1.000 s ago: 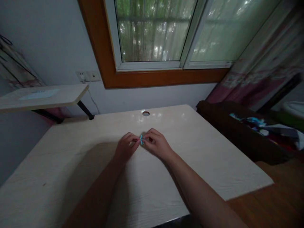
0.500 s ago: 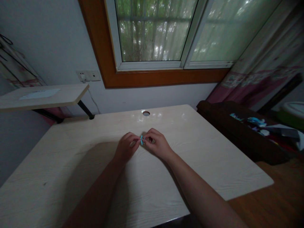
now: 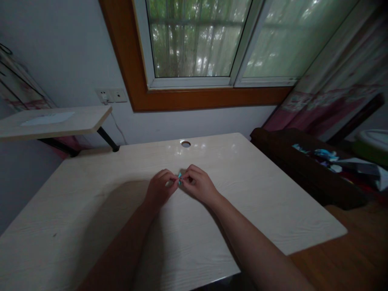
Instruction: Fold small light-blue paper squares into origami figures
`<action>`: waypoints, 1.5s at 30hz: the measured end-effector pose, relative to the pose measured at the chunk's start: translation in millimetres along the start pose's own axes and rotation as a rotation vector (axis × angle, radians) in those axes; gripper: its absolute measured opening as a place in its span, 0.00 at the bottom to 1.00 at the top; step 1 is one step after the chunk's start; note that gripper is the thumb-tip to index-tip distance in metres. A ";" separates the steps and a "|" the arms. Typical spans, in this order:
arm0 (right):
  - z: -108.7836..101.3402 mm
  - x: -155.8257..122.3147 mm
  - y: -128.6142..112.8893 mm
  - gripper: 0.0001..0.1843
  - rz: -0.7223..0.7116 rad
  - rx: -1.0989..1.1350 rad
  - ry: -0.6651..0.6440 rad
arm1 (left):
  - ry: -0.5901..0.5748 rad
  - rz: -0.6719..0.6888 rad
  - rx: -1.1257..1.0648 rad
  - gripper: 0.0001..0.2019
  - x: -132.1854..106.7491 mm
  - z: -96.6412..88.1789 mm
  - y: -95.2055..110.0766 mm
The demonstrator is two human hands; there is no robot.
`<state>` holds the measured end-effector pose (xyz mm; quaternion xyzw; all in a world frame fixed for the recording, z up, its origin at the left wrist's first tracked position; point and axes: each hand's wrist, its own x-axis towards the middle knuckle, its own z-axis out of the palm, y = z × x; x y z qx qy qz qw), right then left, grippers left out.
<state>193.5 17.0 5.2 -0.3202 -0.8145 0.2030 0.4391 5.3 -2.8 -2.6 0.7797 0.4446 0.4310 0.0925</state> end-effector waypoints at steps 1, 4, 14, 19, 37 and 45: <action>0.4 -0.2 -1.1 0.02 0.001 -0.003 -0.001 | 0.005 -0.001 -0.007 0.05 -0.1 0.1 0.5; 2.2 -0.8 -4.1 0.04 0.011 -0.012 0.011 | 0.024 -0.003 -0.027 0.07 -0.1 1.3 1.3; 7.7 -0.2 -7.8 0.04 0.034 0.003 0.093 | 0.091 -0.007 -0.027 0.06 0.5 3.0 4.0; 5.0 1.8 -8.4 0.03 0.049 0.021 0.117 | 0.097 -0.071 -0.061 0.04 1.1 0.6 6.0; 3.5 3.1 -6.9 0.03 0.081 0.010 0.125 | 0.050 -0.134 -0.052 0.04 2.7 2.5 3.6; 6.1 0.7 -5.4 0.04 0.090 0.003 0.133 | 0.046 -0.152 -0.058 0.03 1.2 4.1 2.3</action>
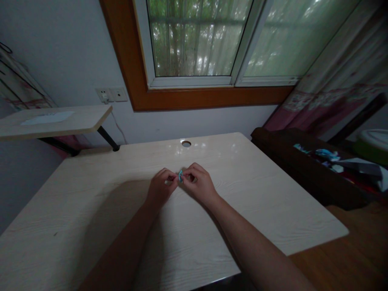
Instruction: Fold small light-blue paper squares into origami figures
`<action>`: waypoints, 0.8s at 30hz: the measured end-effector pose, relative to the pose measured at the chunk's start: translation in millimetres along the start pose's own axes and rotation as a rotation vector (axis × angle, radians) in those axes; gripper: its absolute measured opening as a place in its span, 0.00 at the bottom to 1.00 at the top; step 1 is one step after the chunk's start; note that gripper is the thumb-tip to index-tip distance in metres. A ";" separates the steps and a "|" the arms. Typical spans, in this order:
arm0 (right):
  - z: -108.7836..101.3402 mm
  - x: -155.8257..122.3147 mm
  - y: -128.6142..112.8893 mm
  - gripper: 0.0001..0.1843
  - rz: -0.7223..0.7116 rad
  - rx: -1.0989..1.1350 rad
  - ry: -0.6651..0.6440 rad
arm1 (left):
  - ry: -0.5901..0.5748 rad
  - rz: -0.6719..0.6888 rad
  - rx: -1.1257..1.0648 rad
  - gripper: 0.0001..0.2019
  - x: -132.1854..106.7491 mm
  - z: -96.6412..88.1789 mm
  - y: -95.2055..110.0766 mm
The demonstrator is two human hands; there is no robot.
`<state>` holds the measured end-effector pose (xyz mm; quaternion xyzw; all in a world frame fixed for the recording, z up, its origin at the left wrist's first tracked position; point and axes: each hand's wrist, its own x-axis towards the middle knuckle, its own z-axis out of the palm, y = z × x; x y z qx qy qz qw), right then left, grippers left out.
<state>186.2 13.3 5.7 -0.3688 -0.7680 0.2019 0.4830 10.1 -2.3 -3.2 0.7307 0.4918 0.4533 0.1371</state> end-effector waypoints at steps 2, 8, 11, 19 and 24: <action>0.3 -0.2 0.9 0.05 -0.001 -0.006 0.005 | -0.004 -0.008 0.000 0.03 -0.1 0.4 -0.3; 1.3 -0.3 -0.6 0.04 -0.003 -0.026 0.009 | -0.018 -0.052 -0.011 0.04 1.0 1.9 0.2; 2.1 0.1 -1.5 0.03 0.009 -0.043 0.025 | -0.022 -0.066 -0.002 0.04 1.3 2.7 -1.1; 4.1 1.5 -1.5 0.03 0.051 -0.051 0.103 | 0.001 -0.056 -0.005 0.05 1.6 1.7 -2.2; 5.6 0.3 -2.0 0.03 0.068 -0.069 0.121 | 0.010 -0.064 -0.011 0.05 2.1 1.0 0.1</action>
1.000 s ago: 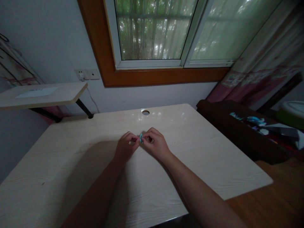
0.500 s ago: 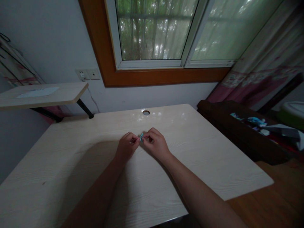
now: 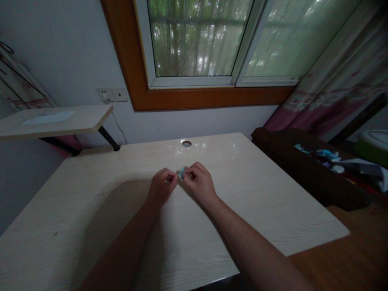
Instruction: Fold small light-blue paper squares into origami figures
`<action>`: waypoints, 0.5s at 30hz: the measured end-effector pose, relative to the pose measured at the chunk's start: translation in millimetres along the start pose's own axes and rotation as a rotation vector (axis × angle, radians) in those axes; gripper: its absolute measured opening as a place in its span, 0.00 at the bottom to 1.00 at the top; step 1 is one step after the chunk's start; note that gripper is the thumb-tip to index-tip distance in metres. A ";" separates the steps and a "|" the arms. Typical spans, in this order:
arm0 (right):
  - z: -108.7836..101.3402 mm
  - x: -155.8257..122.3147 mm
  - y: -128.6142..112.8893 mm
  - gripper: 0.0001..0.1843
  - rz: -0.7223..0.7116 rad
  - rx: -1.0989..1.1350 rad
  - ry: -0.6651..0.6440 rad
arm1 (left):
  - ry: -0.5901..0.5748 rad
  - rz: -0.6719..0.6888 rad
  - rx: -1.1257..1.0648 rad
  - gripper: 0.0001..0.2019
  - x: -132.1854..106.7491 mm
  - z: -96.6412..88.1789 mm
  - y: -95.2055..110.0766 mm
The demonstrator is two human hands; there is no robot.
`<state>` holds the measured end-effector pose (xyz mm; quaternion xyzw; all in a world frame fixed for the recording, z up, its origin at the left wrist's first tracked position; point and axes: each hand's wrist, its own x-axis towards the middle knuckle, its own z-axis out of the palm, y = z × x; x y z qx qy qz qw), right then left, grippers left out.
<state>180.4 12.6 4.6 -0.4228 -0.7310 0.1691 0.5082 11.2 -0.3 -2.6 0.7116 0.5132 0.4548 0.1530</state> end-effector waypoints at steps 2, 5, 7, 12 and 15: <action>0.6 -0.3 -0.5 0.03 0.001 0.000 0.000 | 0.001 0.000 -0.001 0.04 -0.1 0.1 0.2; 0.1 0.4 -1.2 0.02 0.006 0.013 0.006 | 0.005 -0.005 0.010 0.04 -0.2 0.0 0.0; -2.3 2.1 -0.6 0.02 0.022 0.024 0.029 | 0.012 -0.012 0.014 0.05 -0.1 -0.5 -1.0; -12.1 7.8 4.6 0.03 0.068 0.038 0.102 | 0.087 -0.066 -0.015 0.05 1.1 -2.5 -6.8; -13.3 8.5 6.3 0.02 0.050 0.051 0.070 | 0.150 -0.057 -0.027 0.04 2.1 -3.7 -8.6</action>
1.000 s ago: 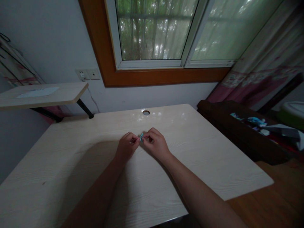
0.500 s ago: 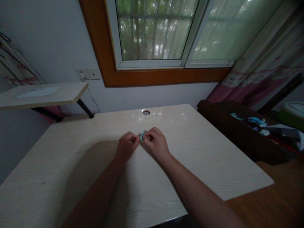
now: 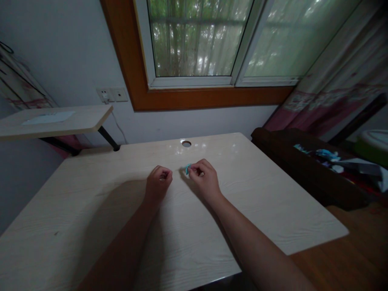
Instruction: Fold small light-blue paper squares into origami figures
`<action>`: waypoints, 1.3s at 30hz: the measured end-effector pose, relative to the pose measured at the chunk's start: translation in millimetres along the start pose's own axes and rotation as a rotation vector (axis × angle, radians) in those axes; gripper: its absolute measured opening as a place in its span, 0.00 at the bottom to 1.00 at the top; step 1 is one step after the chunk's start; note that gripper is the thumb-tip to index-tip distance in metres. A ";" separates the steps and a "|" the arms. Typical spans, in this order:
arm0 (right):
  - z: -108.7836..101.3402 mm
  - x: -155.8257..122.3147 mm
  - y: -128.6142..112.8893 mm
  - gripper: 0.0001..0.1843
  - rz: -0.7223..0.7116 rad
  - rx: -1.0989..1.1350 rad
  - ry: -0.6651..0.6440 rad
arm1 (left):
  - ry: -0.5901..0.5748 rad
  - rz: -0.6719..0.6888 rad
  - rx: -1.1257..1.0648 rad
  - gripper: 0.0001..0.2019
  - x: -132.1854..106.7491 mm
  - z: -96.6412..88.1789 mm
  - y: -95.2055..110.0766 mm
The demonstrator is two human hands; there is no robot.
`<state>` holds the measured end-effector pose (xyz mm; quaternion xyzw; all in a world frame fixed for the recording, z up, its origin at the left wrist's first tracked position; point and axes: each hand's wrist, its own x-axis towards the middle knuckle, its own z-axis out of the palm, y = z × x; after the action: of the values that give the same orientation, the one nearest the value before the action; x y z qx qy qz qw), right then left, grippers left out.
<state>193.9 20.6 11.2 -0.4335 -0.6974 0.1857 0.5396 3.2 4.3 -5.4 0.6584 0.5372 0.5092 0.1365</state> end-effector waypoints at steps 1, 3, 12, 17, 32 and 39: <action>0.7 -0.5 0.1 0.02 -0.013 0.007 -0.018 | 0.009 0.017 -0.002 0.03 0.3 -0.3 0.2; 3.1 -2.3 0.0 0.02 -0.045 0.025 -0.067 | 0.004 0.067 0.007 0.03 0.5 -0.6 1.2; 7.5 -8.1 -1.3 0.04 -0.146 0.046 -0.230 | -0.116 0.315 0.165 0.04 -1.1 -1.3 5.5; 6.8 -7.7 -1.0 0.04 -0.167 0.051 -0.228 | -0.107 0.336 0.167 0.03 -0.9 -1.9 7.1; 6.8 -7.4 0.4 0.03 -0.154 0.044 -0.202 | -0.033 0.175 0.051 0.01 -1.1 -3.9 8.8; 7.1 -6.7 1.6 0.04 -0.141 0.035 -0.180 | 0.081 0.046 0.070 0.12 0.0 -11.9 8.9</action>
<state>188.3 17.6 3.6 -0.3553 -0.7685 0.1978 0.4939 -1.4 -3.5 6.3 0.6538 0.5445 0.5193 0.0798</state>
